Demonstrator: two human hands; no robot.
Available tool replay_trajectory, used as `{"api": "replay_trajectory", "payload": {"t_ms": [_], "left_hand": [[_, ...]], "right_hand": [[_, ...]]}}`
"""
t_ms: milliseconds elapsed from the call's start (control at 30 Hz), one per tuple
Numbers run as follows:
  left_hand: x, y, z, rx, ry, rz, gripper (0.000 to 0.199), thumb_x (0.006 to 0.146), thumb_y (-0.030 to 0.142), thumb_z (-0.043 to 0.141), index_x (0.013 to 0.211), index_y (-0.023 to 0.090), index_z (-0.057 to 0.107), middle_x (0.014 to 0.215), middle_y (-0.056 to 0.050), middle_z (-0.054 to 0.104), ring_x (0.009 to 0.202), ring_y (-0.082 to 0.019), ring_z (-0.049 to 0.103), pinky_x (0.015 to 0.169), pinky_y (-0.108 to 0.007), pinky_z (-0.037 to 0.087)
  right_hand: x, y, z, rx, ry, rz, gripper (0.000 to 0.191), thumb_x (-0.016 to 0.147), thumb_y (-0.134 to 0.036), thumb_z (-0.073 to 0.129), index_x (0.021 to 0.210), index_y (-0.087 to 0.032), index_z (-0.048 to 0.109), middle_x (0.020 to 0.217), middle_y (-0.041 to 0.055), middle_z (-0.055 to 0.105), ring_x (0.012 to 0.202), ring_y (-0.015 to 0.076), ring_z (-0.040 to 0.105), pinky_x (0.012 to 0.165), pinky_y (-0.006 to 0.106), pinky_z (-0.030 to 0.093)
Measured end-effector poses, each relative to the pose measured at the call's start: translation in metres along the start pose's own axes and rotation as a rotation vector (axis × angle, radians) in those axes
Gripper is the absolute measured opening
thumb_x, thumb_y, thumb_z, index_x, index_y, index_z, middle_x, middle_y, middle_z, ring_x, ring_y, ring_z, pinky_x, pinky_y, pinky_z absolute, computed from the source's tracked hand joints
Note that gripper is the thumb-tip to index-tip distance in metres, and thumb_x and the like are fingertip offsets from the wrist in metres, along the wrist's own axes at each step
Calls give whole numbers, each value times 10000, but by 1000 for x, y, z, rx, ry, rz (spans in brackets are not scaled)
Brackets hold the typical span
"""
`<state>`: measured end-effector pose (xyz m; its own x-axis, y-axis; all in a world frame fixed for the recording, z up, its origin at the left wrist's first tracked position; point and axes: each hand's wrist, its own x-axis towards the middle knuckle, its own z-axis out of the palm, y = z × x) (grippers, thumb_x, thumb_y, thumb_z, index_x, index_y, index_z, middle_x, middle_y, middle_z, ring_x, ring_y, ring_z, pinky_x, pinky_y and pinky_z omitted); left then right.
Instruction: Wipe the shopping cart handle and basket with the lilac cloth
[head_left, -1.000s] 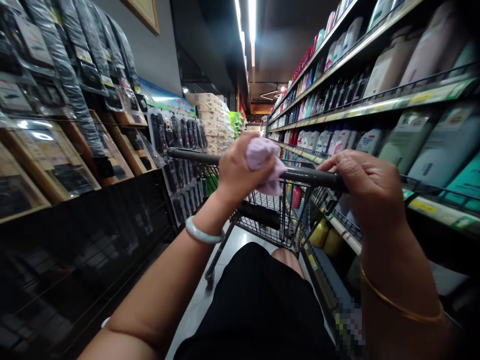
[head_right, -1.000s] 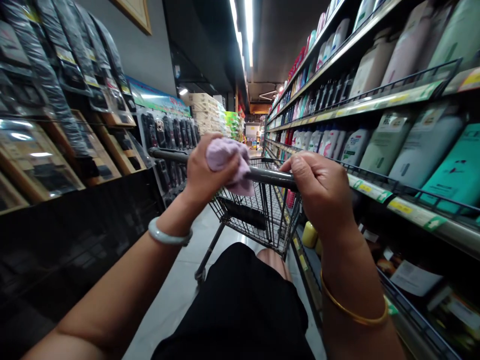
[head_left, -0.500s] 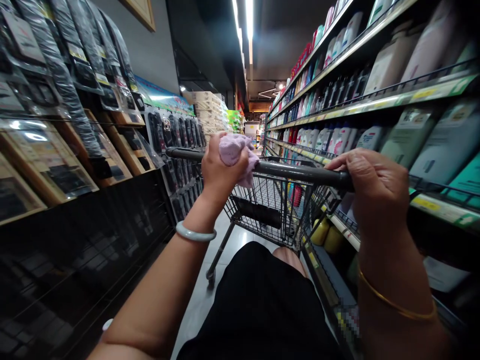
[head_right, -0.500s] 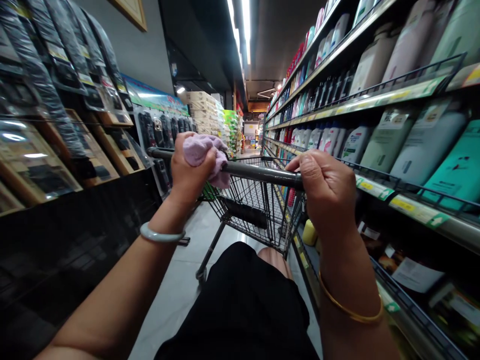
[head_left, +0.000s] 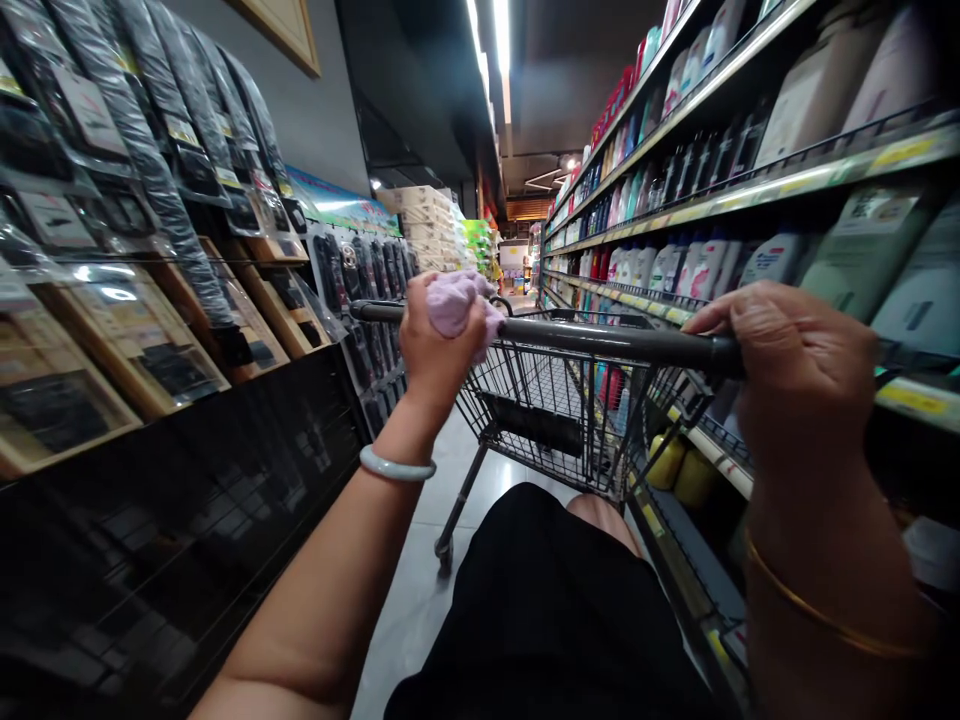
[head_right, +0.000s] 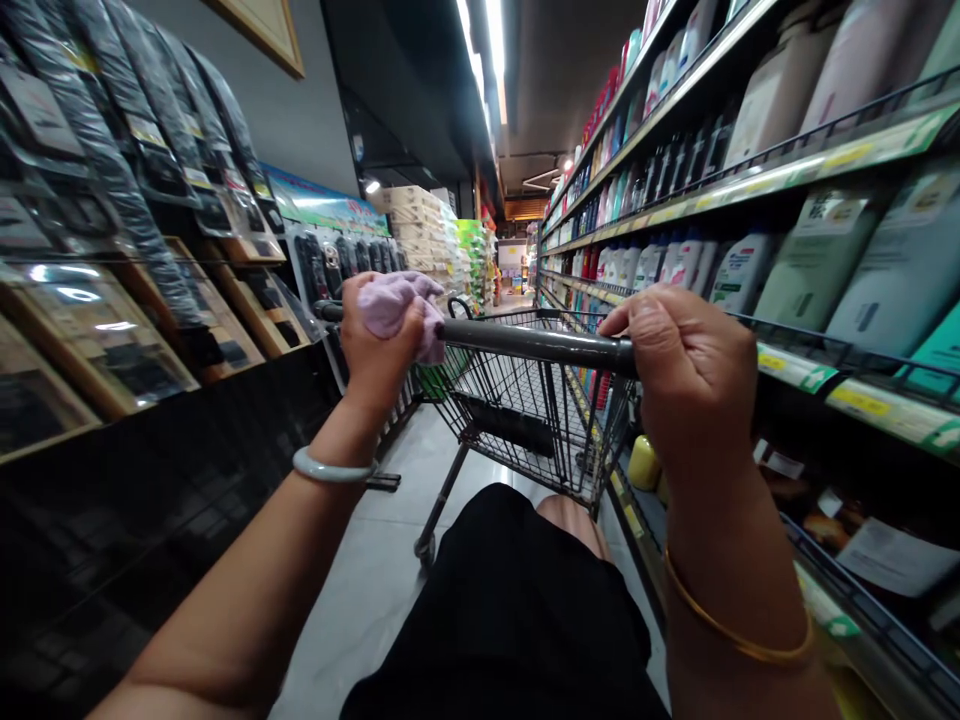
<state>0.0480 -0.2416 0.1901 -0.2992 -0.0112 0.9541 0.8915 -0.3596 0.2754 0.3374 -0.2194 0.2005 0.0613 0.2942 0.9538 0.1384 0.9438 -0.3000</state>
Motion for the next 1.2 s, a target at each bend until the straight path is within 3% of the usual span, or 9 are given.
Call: {"api": "replay_trajectory", "payload": {"t_ms": [133,200,367,433,600,700,933,1033,1200], "left_hand": [[-10,21,-8,-18,-136,360,460,836,394,767,1213,248,549,1169,-65,679,1084,-225,667,976,-399,563],[-9,19,-11,-25,-191,460,463,836,387,772,1219,254,548,1177,-67,676,1118,-229,657,1008,-403,553],[9,-18,-10,1,-126,123,453,840,383,755,1221,251,548,1149,-62,677,1025,-208,682,949,-391,568],[10,-20,-10,11,-101,84,452,839,387,748,1215,237,547,1147,-66,676,1023,-209,681,948,-392,564],[-9,12,-19,26,-183,412,431,853,417,735,1194,232,546,1162,-80,677,1108,-236,660,997,-416,549],[-8,12,-22,13,-255,526,450,845,432,745,1200,236,550,1190,-87,677,1151,-240,651,1022,-430,553],[29,-35,-12,55,-181,-24,379,820,469,749,1090,254,594,985,-36,703,866,-189,689,846,-411,589],[33,-33,-6,93,-203,-60,360,770,425,784,1029,253,604,928,-23,697,836,-200,684,830,-392,578],[26,-23,2,92,-124,-22,409,746,429,794,1067,253,611,929,-28,705,799,-201,669,809,-383,561]], "right_hand": [[-1,0,2,-21,49,6,289,917,-294,528,684,-201,673,632,10,577,631,145,504,638,339,334],[-1,-1,2,-45,43,-6,299,920,-293,515,675,-206,662,624,15,563,614,144,484,634,344,330],[-1,-4,-2,-75,-14,51,301,935,-332,518,700,-215,666,653,30,581,664,166,549,689,359,384],[-2,-5,-2,-71,-3,58,304,938,-324,514,699,-212,665,646,23,575,655,157,543,686,354,386],[-3,-7,-2,-78,22,45,290,926,-272,505,688,-202,656,602,4,526,601,131,468,628,336,335],[-3,-7,-2,-48,8,59,275,918,-279,512,696,-199,653,613,6,527,600,129,454,621,338,314],[-1,-1,-3,-78,-14,51,303,940,-317,520,708,-199,677,643,5,588,639,142,547,661,322,378],[3,-8,-11,-256,-102,53,315,940,-369,518,734,-210,696,645,14,611,622,155,539,628,314,352],[15,-45,-4,-989,-323,-178,401,958,-449,464,764,-210,721,806,112,715,750,247,585,607,340,218]]}}
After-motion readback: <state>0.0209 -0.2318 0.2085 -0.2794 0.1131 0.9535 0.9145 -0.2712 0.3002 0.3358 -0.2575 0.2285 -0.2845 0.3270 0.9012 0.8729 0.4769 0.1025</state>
